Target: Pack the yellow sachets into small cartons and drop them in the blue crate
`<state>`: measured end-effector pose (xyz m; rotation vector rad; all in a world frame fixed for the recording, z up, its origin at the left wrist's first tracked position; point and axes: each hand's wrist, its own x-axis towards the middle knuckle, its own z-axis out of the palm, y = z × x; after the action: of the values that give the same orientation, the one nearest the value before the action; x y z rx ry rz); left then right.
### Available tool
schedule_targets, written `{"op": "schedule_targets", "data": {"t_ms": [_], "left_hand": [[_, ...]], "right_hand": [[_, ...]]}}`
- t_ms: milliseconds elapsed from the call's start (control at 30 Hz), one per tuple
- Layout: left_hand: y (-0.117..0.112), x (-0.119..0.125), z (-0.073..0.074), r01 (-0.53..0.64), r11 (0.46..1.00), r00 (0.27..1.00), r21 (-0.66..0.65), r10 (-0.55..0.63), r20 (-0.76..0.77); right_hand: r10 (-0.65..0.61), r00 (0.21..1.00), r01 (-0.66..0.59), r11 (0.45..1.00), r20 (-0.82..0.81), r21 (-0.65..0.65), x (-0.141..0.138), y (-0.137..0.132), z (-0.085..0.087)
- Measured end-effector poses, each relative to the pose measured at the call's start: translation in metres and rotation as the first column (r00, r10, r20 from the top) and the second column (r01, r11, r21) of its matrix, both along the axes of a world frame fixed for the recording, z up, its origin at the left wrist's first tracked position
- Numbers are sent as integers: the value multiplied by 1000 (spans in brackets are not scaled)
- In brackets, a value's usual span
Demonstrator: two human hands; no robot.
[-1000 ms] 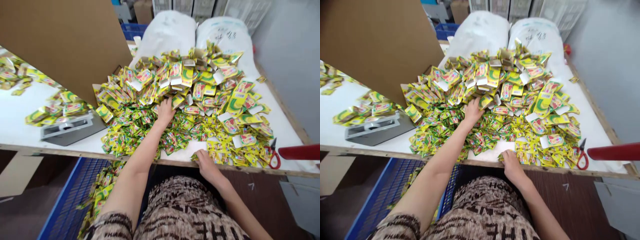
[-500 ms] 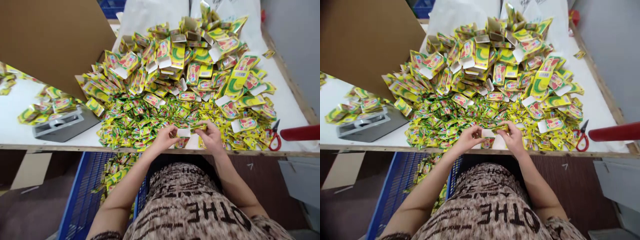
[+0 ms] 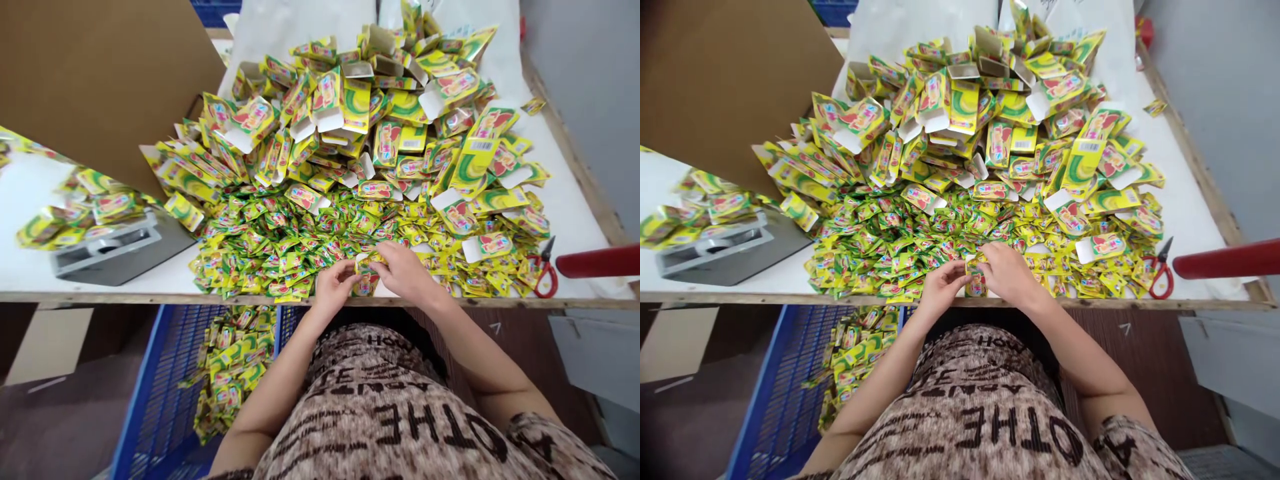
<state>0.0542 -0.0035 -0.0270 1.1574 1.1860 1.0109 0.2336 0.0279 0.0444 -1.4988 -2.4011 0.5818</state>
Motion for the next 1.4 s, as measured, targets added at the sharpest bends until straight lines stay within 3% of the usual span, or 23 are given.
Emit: {"op": "schedule_targets", "data": {"t_ms": [67, 200, 300, 433, 533, 600, 667, 733, 800, 867, 933, 1067, 1167, 1233, 1333, 1400], "left_hand": [[-2, 0, 0, -14, 1000, 1000, 14, 14, -3], [-5, 0, 3, 8, 997, 996, 73, -2, -85], [-6, -3, -1, -2, 999, 1000, 50, 3, -21], [-7, -6, -10, -45, 998, 993, -44, 49, 108], [-7, -8, -10, -42, 998, 989, -48, 48, 139], [-8, -8, -8, -22, 999, 990, -47, 29, 141], [-9, -8, -5, -19, 998, 990, -64, 27, 136], [-11, -7, -3, -47, 994, 990, -95, 59, 131], [-12, -6, 0, -84, 984, 978, -158, 111, 174], [-11, -5, 4, -64, 961, 952, -269, 139, 272], [-8, -6, 8, 14, 930, 919, -368, 133, 371], [1, -10, 16, 99, 898, 889, -429, 114, 443], [1, -8, 19, 130, 893, 884, -431, 93, 458], [-1, -4, 19, 103, 910, 889, -401, 96, 447], [-4, 3, 14, -72, 960, 912, -270, 173, 373], [-4, 5, 8, -201, 968, 935, -149, 235, 265]], "right_hand": [[2, 999, -3, 1000, 43, 26, -4, -2, 3], [192, 971, -194, 981, 142, 4, -10, -4, 12], [232, 972, -229, 972, 46, -59, -8, 0, 16], [146, 977, -145, 989, -157, 20, -4, 8, 4], [219, 959, -203, 973, -181, 107, 0, 7, -11], [253, 941, -237, 967, -227, 94, 6, 2, -20], [168, 915, -165, 986, -367, 40, 13, -6, -28], [-69, 837, 25, 996, -542, -89, 16, -17, -36], [-343, 682, 144, 929, -646, -341, 14, -27, -44], [-508, 562, 95, 824, -653, -559, 8, -33, -52], [-552, 506, 24, 777, -663, -629, 2, -34, -55], [-509, 460, -84, 791, -728, -607, 4, -27, -55], [-460, 489, -128, 803, -741, -583, 8, -25, -54], [-336, 599, -46, 891, -727, -451, 6, -23, -54], [-133, 763, 65, 990, -633, -129, -1, -16, -53], [-100, 772, 74, 995, -628, -68, -5, -9, -51]]}}
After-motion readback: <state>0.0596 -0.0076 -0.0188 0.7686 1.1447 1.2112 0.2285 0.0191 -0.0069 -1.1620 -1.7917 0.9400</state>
